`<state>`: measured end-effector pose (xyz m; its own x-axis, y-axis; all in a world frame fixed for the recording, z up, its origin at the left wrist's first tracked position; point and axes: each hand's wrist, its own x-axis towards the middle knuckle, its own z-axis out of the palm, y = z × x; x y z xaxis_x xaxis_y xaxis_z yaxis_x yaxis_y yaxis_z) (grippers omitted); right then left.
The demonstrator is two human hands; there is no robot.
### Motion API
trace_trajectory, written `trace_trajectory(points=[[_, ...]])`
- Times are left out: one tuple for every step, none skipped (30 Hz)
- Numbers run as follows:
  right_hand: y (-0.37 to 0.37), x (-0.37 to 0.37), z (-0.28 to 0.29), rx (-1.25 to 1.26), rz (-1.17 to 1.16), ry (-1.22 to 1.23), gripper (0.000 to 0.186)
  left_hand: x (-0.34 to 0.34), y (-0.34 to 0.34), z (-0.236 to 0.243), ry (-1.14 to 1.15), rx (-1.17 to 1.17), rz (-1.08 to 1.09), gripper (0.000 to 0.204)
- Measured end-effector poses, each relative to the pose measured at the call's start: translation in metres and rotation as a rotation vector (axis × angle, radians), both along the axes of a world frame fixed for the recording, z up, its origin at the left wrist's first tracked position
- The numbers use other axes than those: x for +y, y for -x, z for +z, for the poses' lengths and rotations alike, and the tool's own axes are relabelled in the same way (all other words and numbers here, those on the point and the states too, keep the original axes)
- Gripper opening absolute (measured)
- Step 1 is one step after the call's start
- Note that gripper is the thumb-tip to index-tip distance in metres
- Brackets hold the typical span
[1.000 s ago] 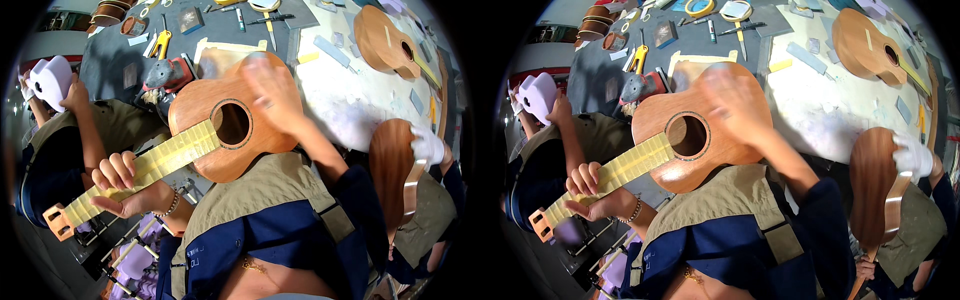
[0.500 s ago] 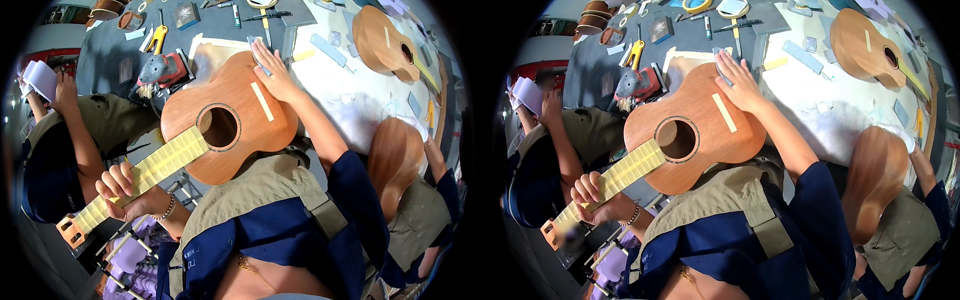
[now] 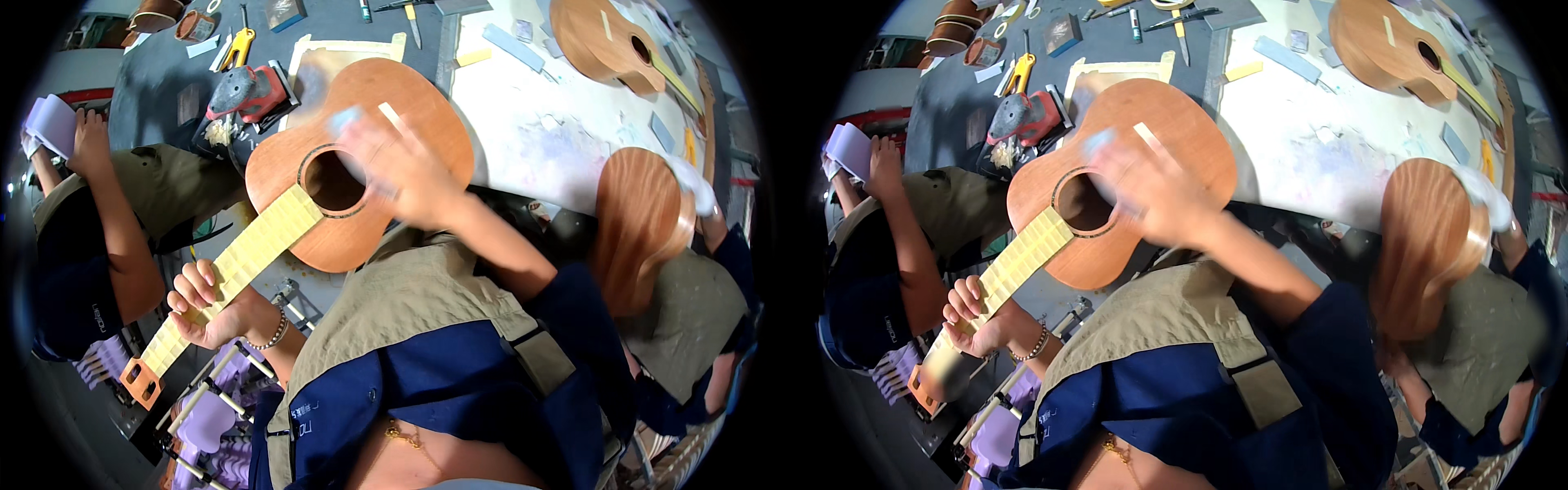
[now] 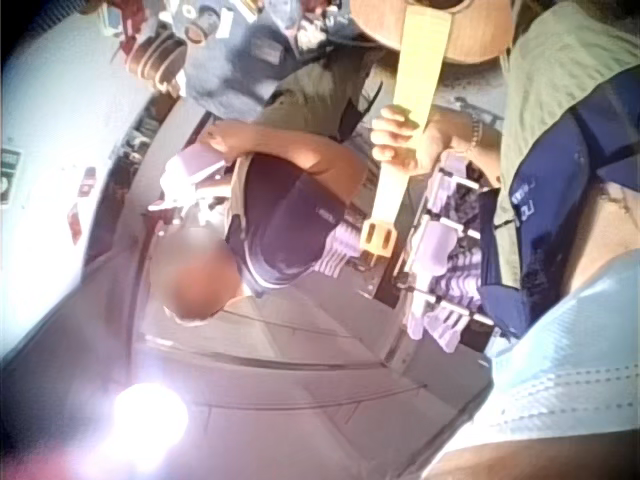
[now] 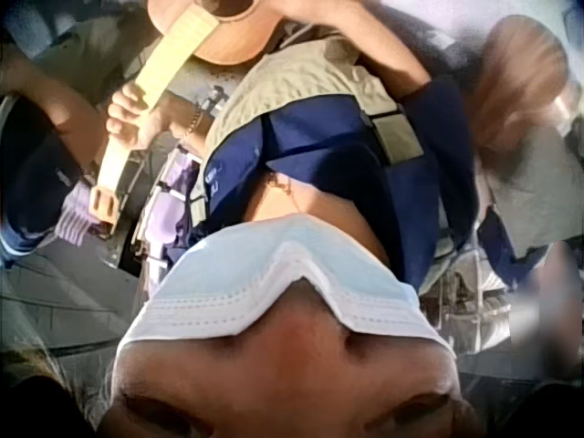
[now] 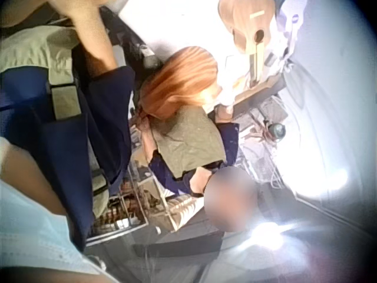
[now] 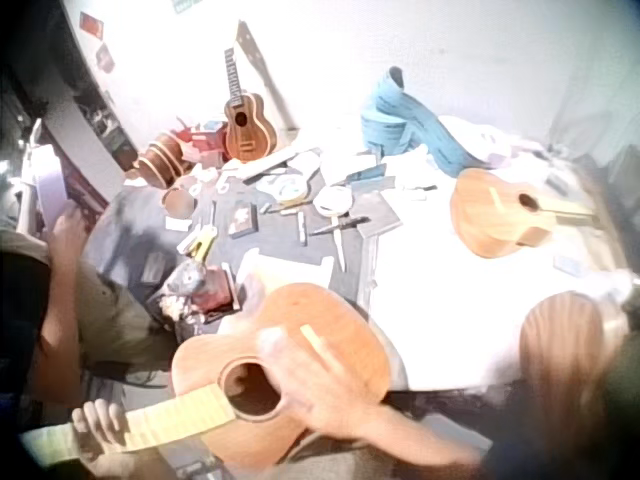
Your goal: The person sands the body and neck of a wooden guitar using sandpaper and a sanding block. They handle multiple unfinished guitars, moving them between a workbench and a drying rack. The person also uses a utility knife to trim the edges of the guitar body.
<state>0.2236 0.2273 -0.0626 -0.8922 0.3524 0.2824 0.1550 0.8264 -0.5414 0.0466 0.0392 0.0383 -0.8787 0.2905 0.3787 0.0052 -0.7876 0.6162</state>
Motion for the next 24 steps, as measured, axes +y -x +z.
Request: trace_trajectory(points=[[-0.008,0.018,-0.04,-0.121,-0.182,-0.082,0.058,-0.001,0.002,-0.002,-0.006,-0.009,-0.008,0.019],[-0.022,0.04,-0.062,-0.152,-0.331,0.069,0.056,-0.004,0.003,-0.006,-0.01,-0.014,-0.011,0.019],[-0.029,0.05,-0.058,-0.174,-0.485,0.223,0.055,-0.007,0.005,-0.008,-0.011,-0.013,-0.018,0.019],[-0.029,0.035,-0.057,-0.172,-0.436,0.102,0.055,-0.006,0.003,-0.008,-0.024,-0.017,-0.013,0.019],[-0.025,0.01,-0.055,-0.172,-0.387,-0.019,0.056,-0.008,0.003,-0.008,-0.027,-0.027,-0.009,0.019],[-0.025,-0.006,-0.046,-0.167,-0.342,-0.149,0.056,-0.005,0.004,-0.01,-0.041,-0.032,-0.01,0.019],[-0.031,-0.021,-0.039,-0.152,-0.294,-0.107,0.057,-0.008,0.004,-0.012,-0.037,-0.043,-0.003,0.019],[-0.036,-0.033,-0.03,-0.137,-0.247,-0.063,0.058,-0.011,0.009,-0.017,-0.036,-0.033,-0.028,0.019],[-0.041,-0.046,-0.027,-0.126,-0.205,-0.013,0.06,-0.013,0.011,-0.021,-0.038,-0.023,-0.064,0.019],[-0.055,-0.034,-0.048,-0.144,-0.372,0.074,0.061,-0.017,0.014,-0.023,-0.022,-0.018,-0.051,0.019],[-0.073,-0.017,-0.069,-0.144,-0.531,0.144,0.062,-0.023,0.014,-0.025,-0.024,0.001,-0.028,0.02],[-0.08,-0.017,-0.068,-0.181,-0.571,0.218,0.065,-0.023,0.013,-0.024,-0.031,-0.013,-0.023,0.02],[-0.072,-0.027,-0.056,-0.223,-0.471,0.125,0.066,-0.018,0.011,-0.02,-0.044,-0.024,-0.026,0.019],[-0.058,-0.048,-0.032,-0.253,-0.371,0.026,0.067,-0.012,0.009,-0.019,-0.065,-0.023,-0.029,0.019],[-0.046,-0.072,-0.013,-0.292,-0.273,-0.069,0.068,-0.008,0.01,-0.021,-0.067,-0.011,-0.038,0.019],[-0.038,-0.096,0.001,-0.165,-0.17,0.066,0.065,-0.007,0.012,-0.021,-0.056,-0.014,-0.04,0.02],[-0.045,-0.093,-0.007,-0.217,-0.189,-0.084,0.065,-0.01,0.012,-0.022,-0.041,-0.005,-0.035,0.02],[-0.061,-0.081,-0.021,-0.236,-0.32,-0.011,0.066,-0.013,0.012,-0.023,-0.03,-0.018,-0.026,0.019],[-0.081,-0.064,-0.043,-0.244,-0.449,0.052,0.066,-0.015,0.014,-0.026,-0.04,-0.007,-0.03,0.02],[-0.097,-0.051,-0.059,-0.292,-0.558,0.132,0.065,-0.018,0.018,-0.028,-0.041,-0.001,-0.041,0.021],[-0.099,-0.047,-0.058,-0.286,-0.585,0.174,0.065,-0.019,0.02,-0.029,-0.049,0.017,-0.057,0.022],[-0.088,-0.052,-0.046,-0.291,-0.533,0.064,0.066,-0.016,0.018,-0.027,-0.06,0.018,-0.068,0.021],[-0.07,-0.066,-0.032,-0.299,-0.48,-0.045,0.066,-0.012,0.017,-0.027,-0.067,0.024,-0.078,0.021],[-0.054,-0.079,-0.011,-0.174,-0.265,-0.004,0.067,-0.012,0.019,-0.026,-0.062,0.025,-0.084,0.021]])
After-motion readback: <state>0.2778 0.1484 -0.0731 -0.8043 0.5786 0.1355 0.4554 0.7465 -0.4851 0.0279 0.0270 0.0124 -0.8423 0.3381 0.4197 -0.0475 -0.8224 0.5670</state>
